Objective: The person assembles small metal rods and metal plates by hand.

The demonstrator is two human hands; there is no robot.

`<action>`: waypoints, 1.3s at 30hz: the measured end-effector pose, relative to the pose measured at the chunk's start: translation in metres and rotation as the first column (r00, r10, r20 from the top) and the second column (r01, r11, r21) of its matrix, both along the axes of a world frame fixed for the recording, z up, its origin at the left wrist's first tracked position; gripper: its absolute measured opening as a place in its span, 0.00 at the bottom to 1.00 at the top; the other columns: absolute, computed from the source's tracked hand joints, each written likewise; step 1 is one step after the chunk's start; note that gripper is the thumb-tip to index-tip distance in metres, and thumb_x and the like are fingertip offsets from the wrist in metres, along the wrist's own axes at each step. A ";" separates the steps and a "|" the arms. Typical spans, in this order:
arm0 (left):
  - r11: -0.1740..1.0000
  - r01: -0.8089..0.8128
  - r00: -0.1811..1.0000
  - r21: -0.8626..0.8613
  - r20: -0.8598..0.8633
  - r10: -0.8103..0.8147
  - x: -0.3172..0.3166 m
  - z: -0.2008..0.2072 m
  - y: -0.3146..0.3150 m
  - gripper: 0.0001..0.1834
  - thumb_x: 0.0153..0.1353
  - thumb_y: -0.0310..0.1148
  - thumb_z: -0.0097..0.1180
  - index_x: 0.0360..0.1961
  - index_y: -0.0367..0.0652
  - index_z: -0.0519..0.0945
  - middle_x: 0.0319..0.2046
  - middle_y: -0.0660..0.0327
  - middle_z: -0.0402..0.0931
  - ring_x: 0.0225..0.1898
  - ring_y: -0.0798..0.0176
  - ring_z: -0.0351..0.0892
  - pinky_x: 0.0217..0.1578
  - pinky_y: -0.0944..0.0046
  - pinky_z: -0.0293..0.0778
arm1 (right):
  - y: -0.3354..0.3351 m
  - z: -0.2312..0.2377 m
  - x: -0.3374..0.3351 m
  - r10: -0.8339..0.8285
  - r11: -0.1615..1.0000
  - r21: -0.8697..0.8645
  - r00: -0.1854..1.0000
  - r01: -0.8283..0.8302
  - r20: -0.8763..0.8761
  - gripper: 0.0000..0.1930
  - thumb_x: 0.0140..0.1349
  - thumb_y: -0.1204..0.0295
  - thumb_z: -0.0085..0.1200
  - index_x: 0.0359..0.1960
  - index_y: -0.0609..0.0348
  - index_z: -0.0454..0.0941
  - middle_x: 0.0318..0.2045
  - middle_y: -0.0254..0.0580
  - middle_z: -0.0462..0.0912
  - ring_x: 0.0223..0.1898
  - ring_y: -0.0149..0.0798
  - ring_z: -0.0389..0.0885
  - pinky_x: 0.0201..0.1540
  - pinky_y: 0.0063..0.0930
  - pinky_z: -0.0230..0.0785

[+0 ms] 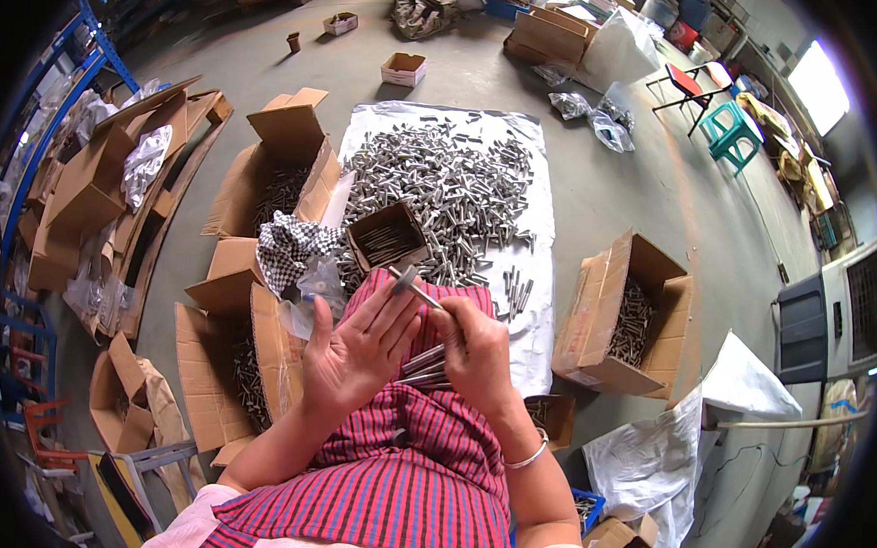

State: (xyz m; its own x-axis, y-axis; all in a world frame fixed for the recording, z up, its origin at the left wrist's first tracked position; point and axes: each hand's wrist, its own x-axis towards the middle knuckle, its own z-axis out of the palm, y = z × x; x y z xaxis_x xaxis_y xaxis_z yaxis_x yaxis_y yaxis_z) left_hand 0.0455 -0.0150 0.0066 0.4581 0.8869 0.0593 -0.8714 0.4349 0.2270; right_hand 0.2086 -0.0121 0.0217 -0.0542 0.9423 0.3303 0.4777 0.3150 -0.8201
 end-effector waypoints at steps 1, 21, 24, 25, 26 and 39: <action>0.997 0.005 0.994 0.074 -0.107 0.003 -0.001 -0.006 0.000 0.40 0.64 0.57 0.32 0.65 0.36 0.45 0.67 0.55 0.41 0.68 0.58 0.37 0.67 0.59 0.34 | -0.002 0.001 0.003 -0.003 1.000 -0.001 1.000 0.003 0.000 0.04 0.60 0.76 0.49 0.32 0.65 0.73 0.19 0.43 0.73 0.18 0.34 0.71 0.23 0.27 0.61; 0.957 0.217 0.476 0.191 -0.877 0.067 -0.031 -0.003 0.019 0.31 0.54 0.26 0.60 0.58 0.35 0.62 0.43 0.59 0.72 0.34 0.72 0.75 0.28 0.75 0.73 | -0.012 -0.001 0.009 0.169 0.985 0.008 0.963 -0.174 0.208 0.05 0.56 0.74 0.53 0.30 0.62 0.72 0.21 0.46 0.76 0.24 0.47 0.77 0.23 0.35 0.66; 0.990 0.056 0.599 0.131 -0.798 0.072 -0.018 0.003 0.019 0.25 0.58 0.29 0.56 0.55 0.35 0.66 0.38 0.57 0.74 0.25 0.71 0.76 0.23 0.75 0.71 | -0.012 -0.002 0.009 0.171 0.985 -0.002 0.958 -0.175 0.230 0.05 0.56 0.74 0.53 0.30 0.62 0.72 0.21 0.45 0.76 0.24 0.48 0.77 0.23 0.36 0.66; 0.979 -0.095 0.658 0.181 -0.727 0.198 -0.012 0.009 0.015 0.20 0.59 0.30 0.54 0.52 0.35 0.69 0.32 0.59 0.77 0.20 0.73 0.75 0.20 0.76 0.70 | -0.012 -0.002 0.009 0.165 0.985 0.013 0.961 -0.172 0.222 0.05 0.55 0.74 0.54 0.30 0.62 0.72 0.21 0.45 0.75 0.23 0.48 0.77 0.23 0.36 0.66; 0.955 -0.056 0.639 0.292 -0.724 0.259 -0.014 0.008 0.013 0.18 0.61 0.31 0.52 0.51 0.34 0.69 0.33 0.57 0.76 0.21 0.73 0.75 0.20 0.76 0.71 | -0.012 -0.001 0.009 0.160 0.985 0.028 0.964 -0.170 0.214 0.05 0.55 0.74 0.54 0.30 0.61 0.72 0.21 0.46 0.75 0.23 0.48 0.77 0.23 0.36 0.66; 0.981 -0.133 0.609 0.142 -0.769 0.194 -0.031 0.003 0.017 0.15 0.63 0.35 0.49 0.44 0.33 0.74 0.24 0.61 0.77 0.17 0.73 0.73 0.18 0.75 0.69 | -0.009 -0.006 -0.003 0.147 0.985 0.058 0.963 -0.164 0.226 0.04 0.55 0.76 0.54 0.30 0.63 0.74 0.20 0.46 0.74 0.19 0.44 0.74 0.22 0.30 0.63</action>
